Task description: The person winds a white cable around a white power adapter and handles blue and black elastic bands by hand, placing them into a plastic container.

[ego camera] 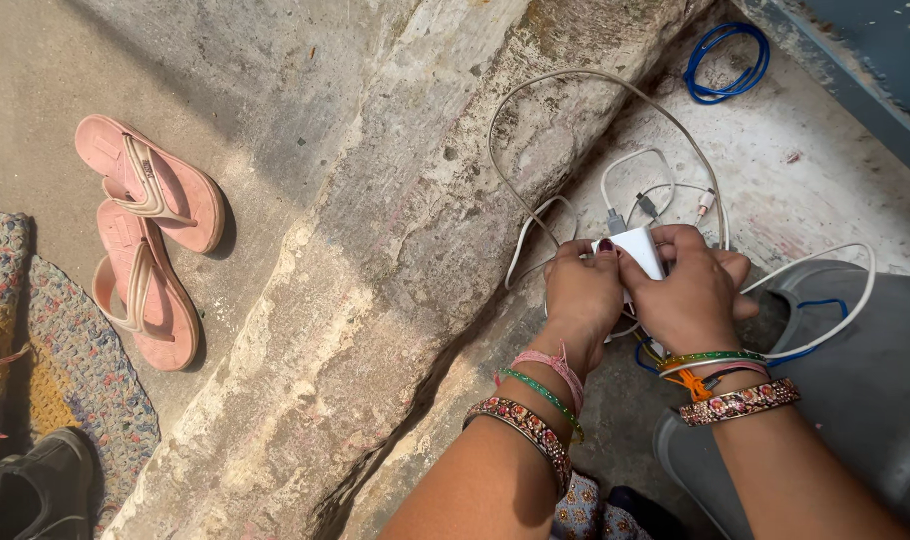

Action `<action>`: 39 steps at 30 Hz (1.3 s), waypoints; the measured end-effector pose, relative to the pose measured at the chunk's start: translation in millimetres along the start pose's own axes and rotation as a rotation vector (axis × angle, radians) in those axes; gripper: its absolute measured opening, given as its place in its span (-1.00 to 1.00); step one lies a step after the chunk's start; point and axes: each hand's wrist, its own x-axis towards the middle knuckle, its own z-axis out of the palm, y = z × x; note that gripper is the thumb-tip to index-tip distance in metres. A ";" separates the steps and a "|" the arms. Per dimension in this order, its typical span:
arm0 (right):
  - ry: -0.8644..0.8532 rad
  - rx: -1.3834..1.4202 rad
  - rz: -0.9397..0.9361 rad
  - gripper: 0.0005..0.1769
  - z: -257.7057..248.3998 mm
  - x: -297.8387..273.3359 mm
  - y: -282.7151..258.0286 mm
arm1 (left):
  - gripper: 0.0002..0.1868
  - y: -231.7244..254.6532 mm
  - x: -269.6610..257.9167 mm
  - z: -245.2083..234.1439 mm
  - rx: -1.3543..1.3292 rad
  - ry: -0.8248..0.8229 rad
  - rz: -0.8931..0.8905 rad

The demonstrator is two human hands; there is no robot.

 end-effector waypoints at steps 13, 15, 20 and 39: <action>-0.043 0.801 -0.112 -0.45 -108.0 -59.7 -112.4 | -0.61 106.5 -95.9 -53.4 -0.054 -0.181 0.261; -0.099 0.881 -0.070 -0.43 -134.6 -75.1 -135.4 | -0.62 121.2 -120.5 -65.9 -0.152 -0.294 0.300; -0.141 0.951 -0.156 -0.46 -206.4 -103.5 -197.6 | -0.60 167.7 -179.2 -99.7 -0.089 -0.338 0.536; 0.223 0.325 -0.791 -0.50 -539.4 -255.8 -447.7 | -0.46 425.9 -563.1 -247.6 0.400 -0.329 0.929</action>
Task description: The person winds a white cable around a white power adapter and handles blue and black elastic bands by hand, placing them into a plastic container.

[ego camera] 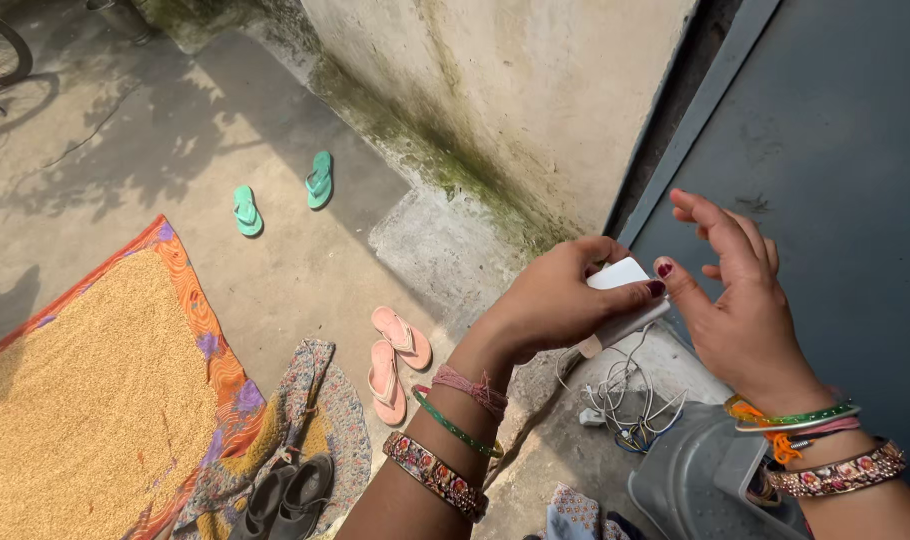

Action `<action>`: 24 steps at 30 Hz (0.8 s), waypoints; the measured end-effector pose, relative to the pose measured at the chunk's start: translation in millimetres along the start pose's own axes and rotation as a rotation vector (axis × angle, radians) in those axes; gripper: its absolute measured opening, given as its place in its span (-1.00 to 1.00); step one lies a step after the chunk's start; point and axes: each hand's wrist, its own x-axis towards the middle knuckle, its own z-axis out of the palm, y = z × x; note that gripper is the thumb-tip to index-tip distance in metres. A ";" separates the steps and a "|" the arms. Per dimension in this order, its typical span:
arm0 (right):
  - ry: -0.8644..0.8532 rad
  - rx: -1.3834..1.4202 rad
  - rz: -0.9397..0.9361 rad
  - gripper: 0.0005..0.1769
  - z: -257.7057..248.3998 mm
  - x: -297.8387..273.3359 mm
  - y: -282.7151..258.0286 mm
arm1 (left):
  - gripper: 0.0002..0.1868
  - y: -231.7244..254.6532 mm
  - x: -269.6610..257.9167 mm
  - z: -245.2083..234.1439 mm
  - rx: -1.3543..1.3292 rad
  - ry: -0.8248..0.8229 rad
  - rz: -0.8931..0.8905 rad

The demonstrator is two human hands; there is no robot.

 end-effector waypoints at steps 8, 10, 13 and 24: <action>-0.219 0.565 0.061 -0.53 -99.6 41.6 -77.6 | -0.51 172.8 -44.2 -57.0 -0.347 -0.058 0.125; -0.186 0.575 0.088 -0.54 -119.2 45.8 -96.2 | -0.53 208.4 -51.6 -64.7 -0.381 -0.040 0.170; -0.123 0.566 0.167 -0.51 -145.6 45.8 -128.2 | -0.56 252.3 -64.1 -70.7 -0.473 0.009 0.207; 0.019 0.486 0.400 -0.66 -176.3 32.4 -209.3 | -0.25 336.9 -96.3 -62.8 -0.872 -0.160 0.323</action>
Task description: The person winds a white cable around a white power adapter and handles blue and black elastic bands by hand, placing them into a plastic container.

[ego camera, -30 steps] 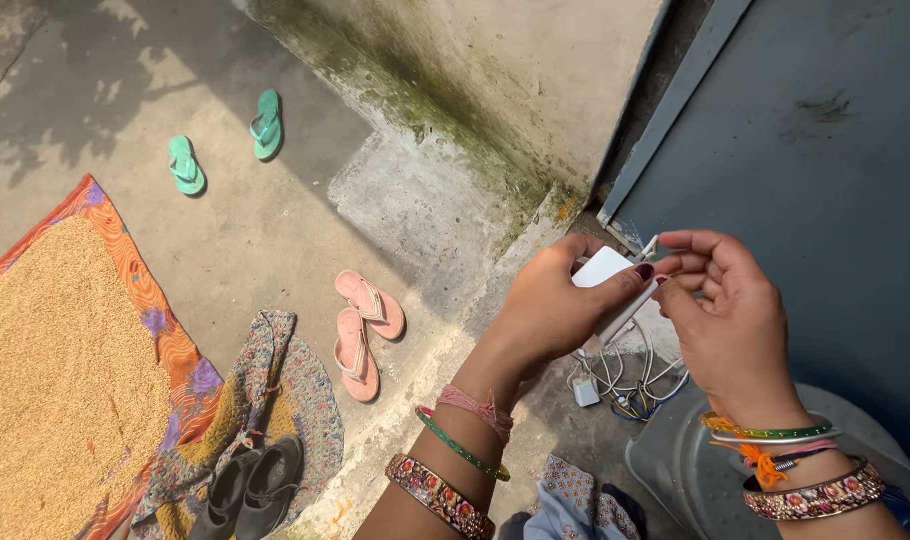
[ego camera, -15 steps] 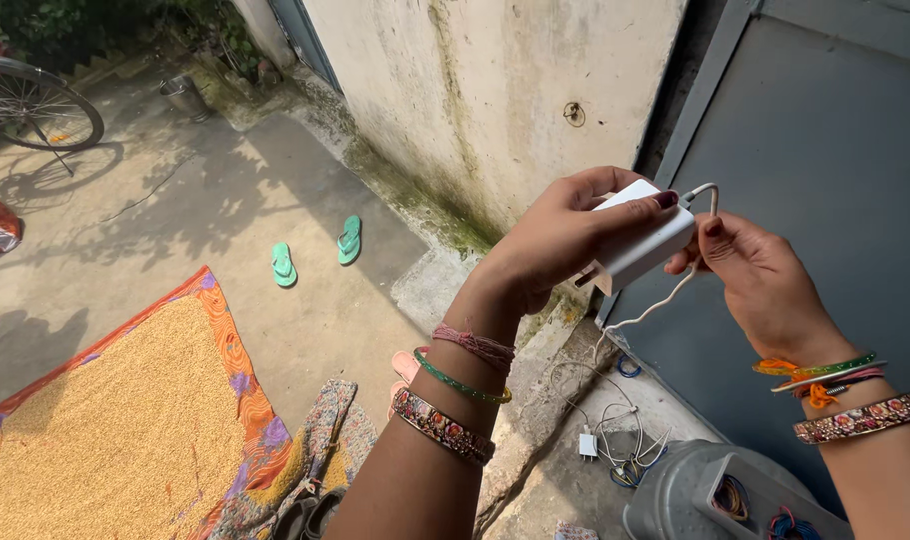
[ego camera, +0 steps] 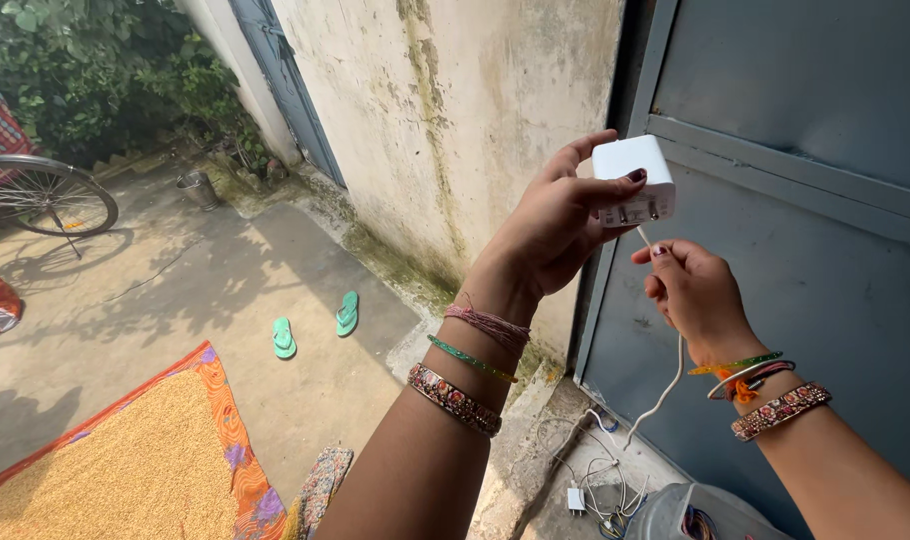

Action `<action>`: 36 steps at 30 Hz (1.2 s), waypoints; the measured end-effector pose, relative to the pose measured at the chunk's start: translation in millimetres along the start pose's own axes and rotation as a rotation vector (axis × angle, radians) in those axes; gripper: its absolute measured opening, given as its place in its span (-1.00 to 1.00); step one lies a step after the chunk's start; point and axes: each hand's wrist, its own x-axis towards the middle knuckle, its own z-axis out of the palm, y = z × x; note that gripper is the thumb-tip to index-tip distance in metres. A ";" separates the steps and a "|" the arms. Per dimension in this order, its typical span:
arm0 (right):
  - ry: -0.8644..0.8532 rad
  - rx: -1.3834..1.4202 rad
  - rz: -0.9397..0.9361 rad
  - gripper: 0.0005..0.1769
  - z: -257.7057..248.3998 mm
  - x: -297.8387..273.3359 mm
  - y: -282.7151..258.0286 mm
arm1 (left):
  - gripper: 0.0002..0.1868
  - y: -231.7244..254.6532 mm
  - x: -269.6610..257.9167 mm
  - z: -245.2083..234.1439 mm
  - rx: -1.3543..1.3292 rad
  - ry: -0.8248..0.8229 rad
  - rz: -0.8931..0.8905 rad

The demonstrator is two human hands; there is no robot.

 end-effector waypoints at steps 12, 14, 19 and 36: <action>-0.087 -0.767 -0.105 -0.71 -22.4 -48.5 -90.2 | -0.18 -27.7 3.8 27.4 1.060 0.331 0.415; -0.044 -0.889 -0.227 -0.71 -40.7 -47.0 -99.6 | -0.19 -37.2 11.4 26.5 0.975 0.328 0.377; 0.010 -0.935 -0.288 -0.80 -83.9 -38.2 -112.3 | -0.20 -55.7 30.5 42.7 1.099 0.283 0.366; 0.007 -1.029 -0.653 -0.81 -170.9 -15.9 -134.4 | -0.41 -82.5 72.2 97.2 0.909 -0.119 0.201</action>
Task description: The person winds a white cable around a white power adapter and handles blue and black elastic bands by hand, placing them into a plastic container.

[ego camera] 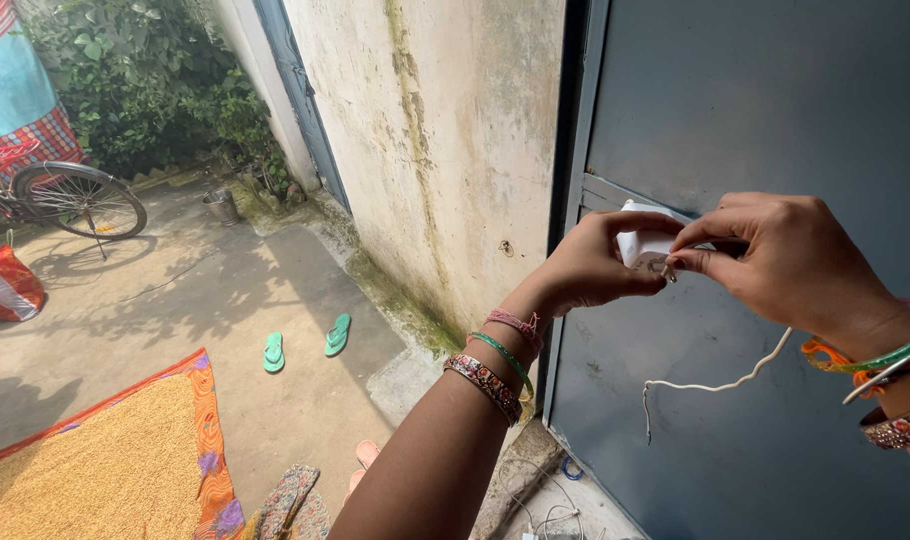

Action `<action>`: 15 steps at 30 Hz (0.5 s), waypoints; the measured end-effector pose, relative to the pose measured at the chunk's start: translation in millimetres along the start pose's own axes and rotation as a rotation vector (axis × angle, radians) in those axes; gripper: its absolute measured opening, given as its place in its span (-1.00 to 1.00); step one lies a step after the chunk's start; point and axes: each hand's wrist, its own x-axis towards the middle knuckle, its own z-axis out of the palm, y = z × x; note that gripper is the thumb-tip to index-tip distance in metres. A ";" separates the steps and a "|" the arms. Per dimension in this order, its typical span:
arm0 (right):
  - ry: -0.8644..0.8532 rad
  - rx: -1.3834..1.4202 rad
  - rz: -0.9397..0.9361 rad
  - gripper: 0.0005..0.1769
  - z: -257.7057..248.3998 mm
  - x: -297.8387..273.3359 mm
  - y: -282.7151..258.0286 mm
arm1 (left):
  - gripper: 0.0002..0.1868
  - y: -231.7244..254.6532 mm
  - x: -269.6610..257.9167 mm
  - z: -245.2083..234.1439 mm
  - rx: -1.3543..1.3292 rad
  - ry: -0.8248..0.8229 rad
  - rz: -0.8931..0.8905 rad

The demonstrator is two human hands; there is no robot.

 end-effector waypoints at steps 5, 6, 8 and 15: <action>-0.029 -0.005 -0.118 -0.81 -28.5 9.8 7.2 | -0.25 10.4 3.5 5.4 0.033 -0.174 -0.020; -0.023 0.031 -0.134 -0.84 -33.4 12.6 10.4 | -0.24 13.0 2.6 4.9 -0.012 -0.208 -0.004; -0.014 0.101 -0.163 -0.90 -40.6 15.8 17.1 | -0.19 19.4 1.3 3.1 -0.010 -0.216 -0.065; 0.056 0.132 -0.216 -0.99 -52.3 10.0 6.8 | -0.17 38.1 -2.2 -4.7 0.163 -0.227 -0.152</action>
